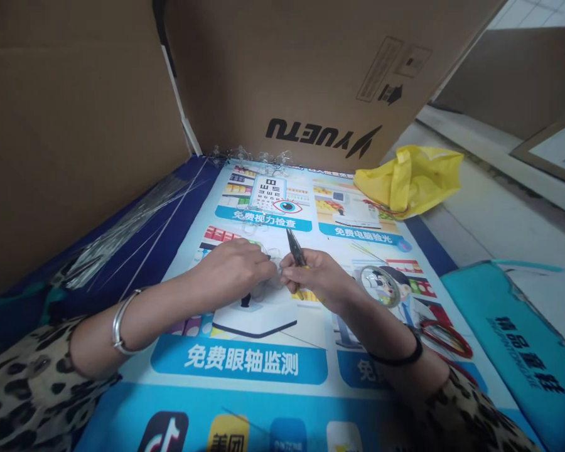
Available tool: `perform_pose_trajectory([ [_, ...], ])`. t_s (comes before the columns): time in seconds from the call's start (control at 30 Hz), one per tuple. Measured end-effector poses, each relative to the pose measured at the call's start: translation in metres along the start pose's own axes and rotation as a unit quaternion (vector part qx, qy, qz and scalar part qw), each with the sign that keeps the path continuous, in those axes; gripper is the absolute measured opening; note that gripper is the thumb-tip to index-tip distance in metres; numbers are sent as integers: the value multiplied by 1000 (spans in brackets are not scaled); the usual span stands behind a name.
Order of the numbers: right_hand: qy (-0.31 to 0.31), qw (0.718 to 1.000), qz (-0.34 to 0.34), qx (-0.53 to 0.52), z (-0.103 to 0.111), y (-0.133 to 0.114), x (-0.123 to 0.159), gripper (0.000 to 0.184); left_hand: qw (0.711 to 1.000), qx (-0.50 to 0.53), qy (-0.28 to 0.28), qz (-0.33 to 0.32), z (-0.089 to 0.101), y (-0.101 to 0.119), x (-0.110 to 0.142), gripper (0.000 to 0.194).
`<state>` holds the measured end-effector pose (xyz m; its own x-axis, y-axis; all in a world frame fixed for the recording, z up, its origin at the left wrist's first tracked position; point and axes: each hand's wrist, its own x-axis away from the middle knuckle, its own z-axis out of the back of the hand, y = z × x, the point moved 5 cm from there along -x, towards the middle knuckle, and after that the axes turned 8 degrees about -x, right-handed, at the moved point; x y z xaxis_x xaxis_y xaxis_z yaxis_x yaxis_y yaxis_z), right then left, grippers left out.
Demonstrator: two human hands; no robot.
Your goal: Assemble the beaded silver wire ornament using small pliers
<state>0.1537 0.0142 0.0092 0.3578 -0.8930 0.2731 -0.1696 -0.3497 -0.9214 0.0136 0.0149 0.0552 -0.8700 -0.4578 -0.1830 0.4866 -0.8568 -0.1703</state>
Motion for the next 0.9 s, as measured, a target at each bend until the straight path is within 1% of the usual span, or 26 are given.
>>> perform_pose_trajectory([
  [0.07,-3,999,-37,-17,7,2,0,27,1000,-1,-11,14,-1,-2,0,17],
  [0.1,1,999,-45,-19,11,1,1,28,1000,1,-17,23,-1,-4,0,17],
  [0.27,14,999,-32,30,25,-5,5,29,997,26,-51,55,-5,-8,1,18],
  [0.4,-9,995,-24,101,20,-4,7,29,989,81,-97,71,-11,-6,2,18],
  [0.5,-28,980,-20,198,14,-9,11,24,983,123,-129,50,-11,0,3,19],
  [0.53,-32,965,-10,259,12,-13,14,20,981,132,-139,43,-10,2,4,20],
  [0.6,-18,918,38,394,9,-22,23,15,974,144,-170,42,-9,3,5,19],
  [0.63,-23,895,49,442,6,-24,29,13,968,155,-192,46,-9,3,6,18],
  [0.67,-38,878,53,474,2,-23,36,12,958,175,-222,44,-10,3,7,19],
  [0.7,-47,859,50,507,0,-21,43,12,947,201,-247,35,-10,5,8,21],
  [0.73,-59,837,34,544,-3,-15,51,13,937,226,-265,23,-11,6,9,22],
  [0.77,-68,807,22,586,-5,-8,58,13,929,245,-276,11,-11,8,9,24],
  [0.83,-74,743,36,664,-10,4,73,14,923,261,-281,-4,-13,10,9,25],
  [0.9,-101,691,51,714,-17,17,85,10,922,262,-285,-4,-15,11,9,25],
])
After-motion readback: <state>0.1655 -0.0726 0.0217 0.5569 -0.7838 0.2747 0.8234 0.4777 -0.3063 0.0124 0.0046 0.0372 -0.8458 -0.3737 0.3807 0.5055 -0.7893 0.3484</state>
